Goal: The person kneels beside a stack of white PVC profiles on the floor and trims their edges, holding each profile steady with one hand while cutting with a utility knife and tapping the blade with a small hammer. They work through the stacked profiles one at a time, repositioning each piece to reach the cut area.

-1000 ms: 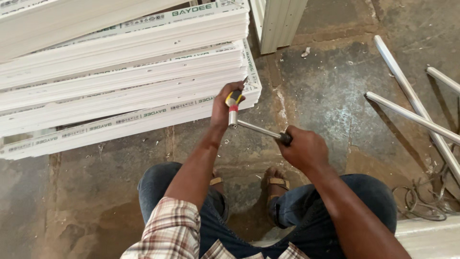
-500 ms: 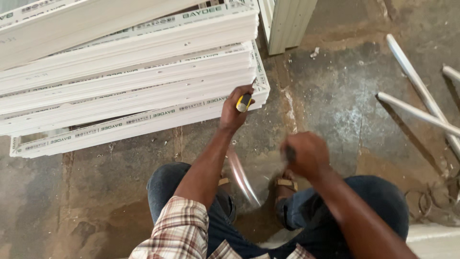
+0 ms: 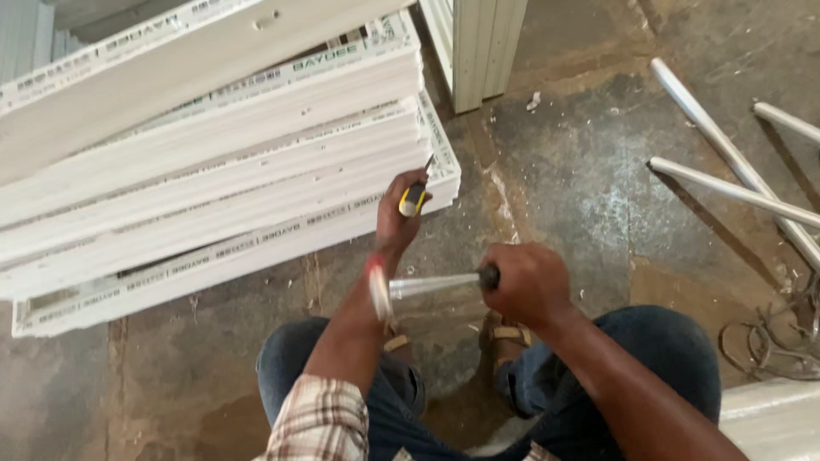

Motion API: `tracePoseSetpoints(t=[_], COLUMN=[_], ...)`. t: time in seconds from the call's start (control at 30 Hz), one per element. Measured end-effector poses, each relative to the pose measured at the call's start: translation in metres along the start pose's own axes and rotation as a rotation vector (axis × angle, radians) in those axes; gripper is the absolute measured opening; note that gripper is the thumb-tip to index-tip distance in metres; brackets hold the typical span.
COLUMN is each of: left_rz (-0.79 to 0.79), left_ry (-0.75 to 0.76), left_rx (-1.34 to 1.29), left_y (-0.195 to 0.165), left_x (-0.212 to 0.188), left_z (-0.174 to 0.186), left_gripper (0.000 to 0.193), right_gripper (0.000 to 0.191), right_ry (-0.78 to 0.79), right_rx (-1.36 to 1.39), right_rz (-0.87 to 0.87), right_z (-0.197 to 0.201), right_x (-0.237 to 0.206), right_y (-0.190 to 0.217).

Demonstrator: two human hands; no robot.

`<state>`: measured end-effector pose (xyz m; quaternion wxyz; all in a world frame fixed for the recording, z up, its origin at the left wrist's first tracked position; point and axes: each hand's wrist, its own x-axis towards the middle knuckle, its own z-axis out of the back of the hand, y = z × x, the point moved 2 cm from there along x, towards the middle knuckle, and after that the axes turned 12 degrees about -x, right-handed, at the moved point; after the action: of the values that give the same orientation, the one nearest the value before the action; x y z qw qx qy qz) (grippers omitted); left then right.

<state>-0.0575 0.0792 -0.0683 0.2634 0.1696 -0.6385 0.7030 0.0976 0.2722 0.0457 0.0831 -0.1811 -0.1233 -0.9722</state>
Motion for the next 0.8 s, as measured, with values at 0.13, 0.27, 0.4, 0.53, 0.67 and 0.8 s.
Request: tracePoseSetpoints(t=[0.13,0.27,0.4,0.53,0.67,0.8], left_rz=[0.092,0.116,0.222,0.009,0.195,0.155], left_ry=[0.001,-0.011,-0.030,-0.010,-0.030,0.015], left_rx=[-0.085,-0.162,-0.113,0.009,-0.193,-0.157], left_y=[0.002,0.005,0.005,-0.004,-0.002,-0.002], left_x=[-0.004,0.001,0.001,0.001,0.004,0.002], left_z=[0.000,-0.003,-0.002,-0.002,0.001,0.004], left_gripper=[0.038,0.034,0.034,0.041,0.035,0.035], right_gripper=[0.016,0.010,0.012,0.011,0.012,0.009], right_ry=[0.133,0.108,0.007,-0.031,-0.168,0.086], right_rx=[-0.047,-0.164,0.080,-0.108,0.157,-0.202], right_rz=[-0.064,-0.090,0.097,-0.027,0.181,-0.126], right_z=[-0.005,-0.001,0.001,-0.006,-0.005,-0.010], right_x=[-0.001,0.001,0.001,-0.002,-0.006,-0.002], right_y=[-0.005,-0.009,-0.008,-0.015,-0.020,-0.027])
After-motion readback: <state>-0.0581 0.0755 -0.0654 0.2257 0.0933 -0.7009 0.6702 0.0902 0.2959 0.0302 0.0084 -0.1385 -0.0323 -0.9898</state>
